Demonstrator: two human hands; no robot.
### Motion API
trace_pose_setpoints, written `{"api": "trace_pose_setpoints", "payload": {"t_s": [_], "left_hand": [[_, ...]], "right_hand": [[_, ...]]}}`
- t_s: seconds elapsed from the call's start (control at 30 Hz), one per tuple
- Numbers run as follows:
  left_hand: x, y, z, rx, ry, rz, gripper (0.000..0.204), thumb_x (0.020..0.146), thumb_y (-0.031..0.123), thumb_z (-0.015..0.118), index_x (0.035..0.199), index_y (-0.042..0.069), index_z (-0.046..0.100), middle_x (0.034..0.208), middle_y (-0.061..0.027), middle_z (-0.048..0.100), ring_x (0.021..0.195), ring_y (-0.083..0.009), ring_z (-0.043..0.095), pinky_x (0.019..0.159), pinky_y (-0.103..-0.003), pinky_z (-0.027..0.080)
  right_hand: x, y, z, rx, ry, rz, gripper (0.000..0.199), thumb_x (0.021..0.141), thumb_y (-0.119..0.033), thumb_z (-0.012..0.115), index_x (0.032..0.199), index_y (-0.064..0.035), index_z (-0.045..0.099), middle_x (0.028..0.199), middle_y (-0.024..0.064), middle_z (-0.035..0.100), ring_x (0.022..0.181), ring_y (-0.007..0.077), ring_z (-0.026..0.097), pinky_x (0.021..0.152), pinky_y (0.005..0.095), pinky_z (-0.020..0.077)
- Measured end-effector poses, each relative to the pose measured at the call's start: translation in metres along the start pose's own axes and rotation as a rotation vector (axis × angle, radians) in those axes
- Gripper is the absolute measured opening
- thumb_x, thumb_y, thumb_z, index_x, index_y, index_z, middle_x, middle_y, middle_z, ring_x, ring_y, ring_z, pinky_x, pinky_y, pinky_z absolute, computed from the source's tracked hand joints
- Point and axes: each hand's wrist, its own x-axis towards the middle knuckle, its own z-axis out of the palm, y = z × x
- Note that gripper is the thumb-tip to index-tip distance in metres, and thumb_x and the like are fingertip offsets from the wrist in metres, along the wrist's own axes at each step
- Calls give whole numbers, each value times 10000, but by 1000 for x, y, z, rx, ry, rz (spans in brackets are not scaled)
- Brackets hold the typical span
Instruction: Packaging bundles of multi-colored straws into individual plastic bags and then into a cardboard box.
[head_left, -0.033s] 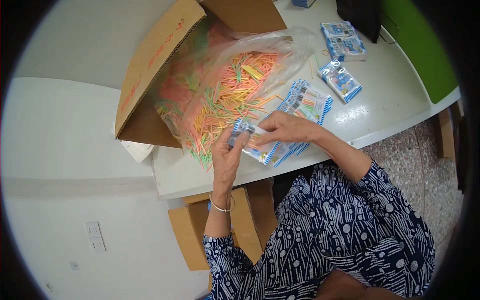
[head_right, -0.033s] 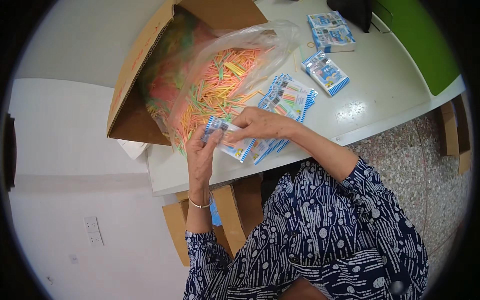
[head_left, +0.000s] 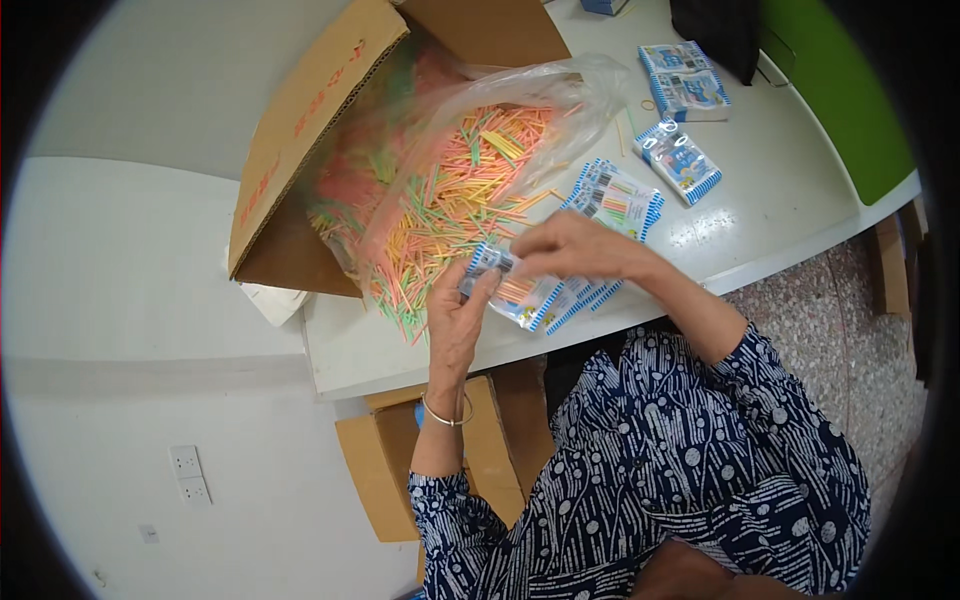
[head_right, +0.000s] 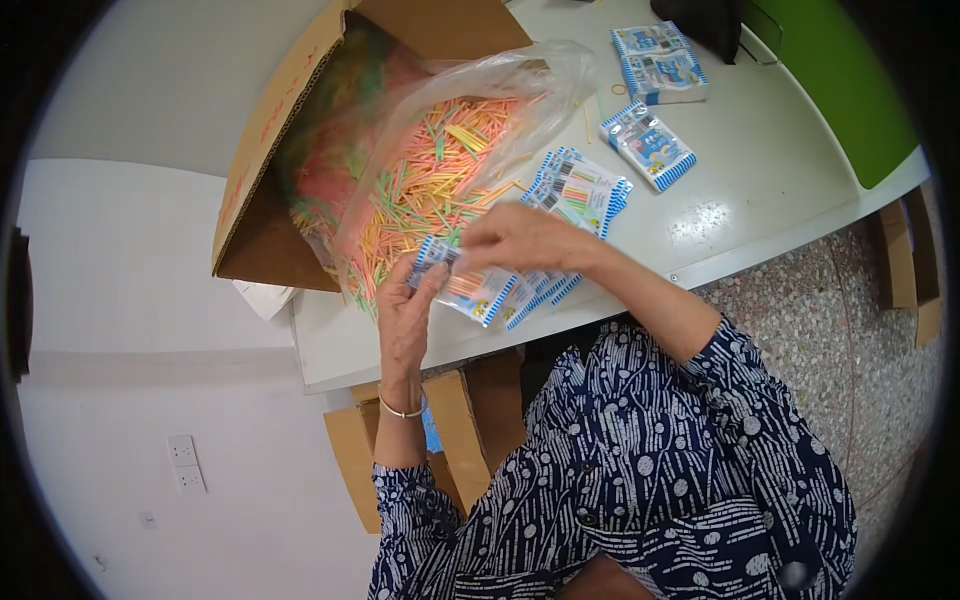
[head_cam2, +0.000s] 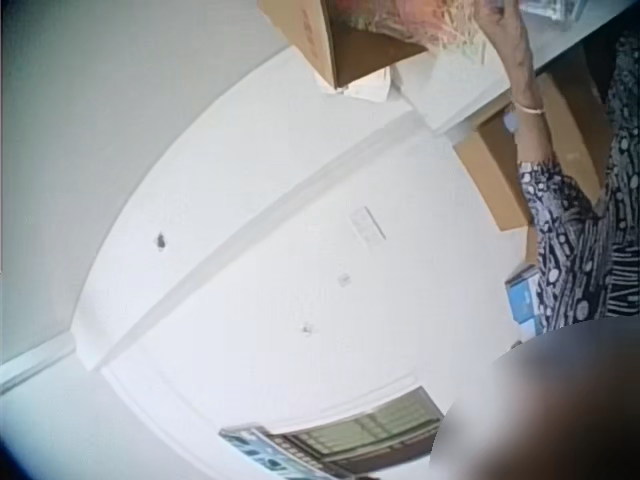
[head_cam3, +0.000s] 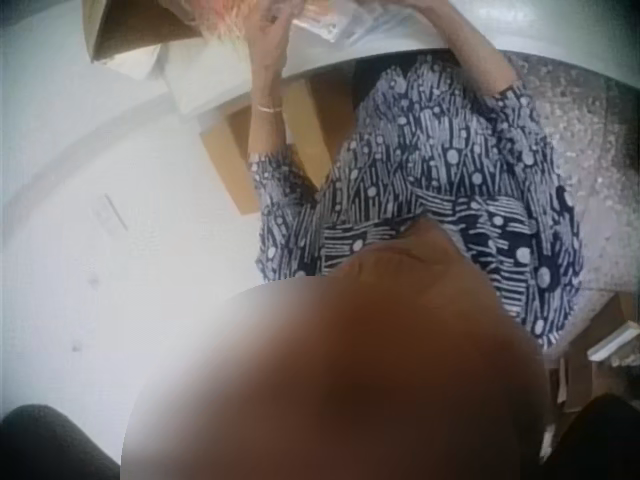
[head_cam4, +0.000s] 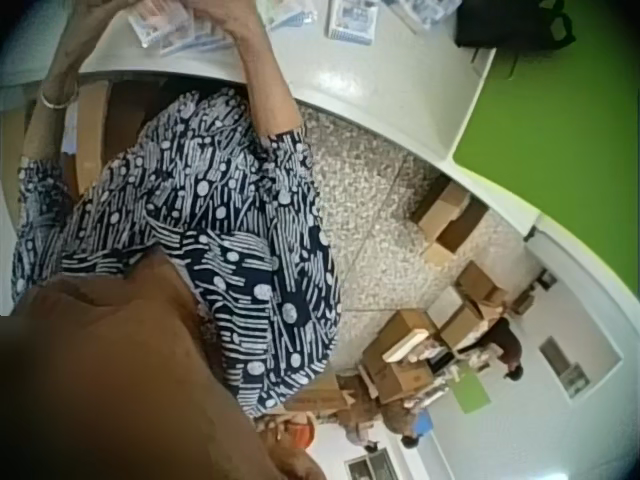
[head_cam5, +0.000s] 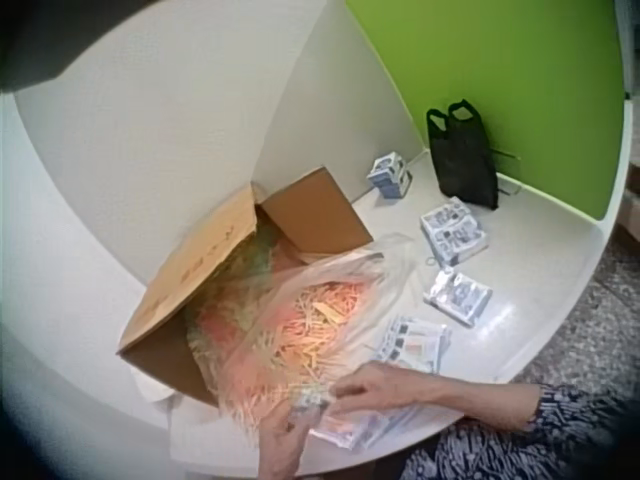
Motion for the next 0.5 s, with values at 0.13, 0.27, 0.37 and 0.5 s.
{"api": "trace_pose_setpoints", "payload": {"t_s": [0.13,0.27,0.37,0.5], "left_hand": [[-9,-46,9,52,37,68,302,868,125,646,1124,-27,593,934,-57,624,848,-84,546,746,-242,451],[-19,-43,33,877,294,461,439,827,151,655,1219,10,515,1259,-179,467,1145,-310,444,963,-415,334],[-34,-51,37,848,137,392,460,814,148,647,1227,15,496,1339,-201,365,1178,-386,359,986,-464,268],[-36,-66,44,879,126,396,444,822,139,642,1219,5,495,1307,-197,399,1138,-357,399,948,-444,303]], "right_hand": [[-29,-20,-53,-496,640,72,341,851,-284,623,983,30,640,812,116,635,831,221,588,724,331,463],[-48,14,-71,-770,772,176,332,867,-279,602,1017,17,621,882,160,618,918,290,549,789,386,451],[-52,18,-69,-907,641,278,286,884,-260,576,984,5,616,898,180,612,931,322,541,808,414,450],[-45,27,-65,-956,629,273,294,872,-255,596,899,36,625,880,184,635,922,329,567,807,419,474]]}}
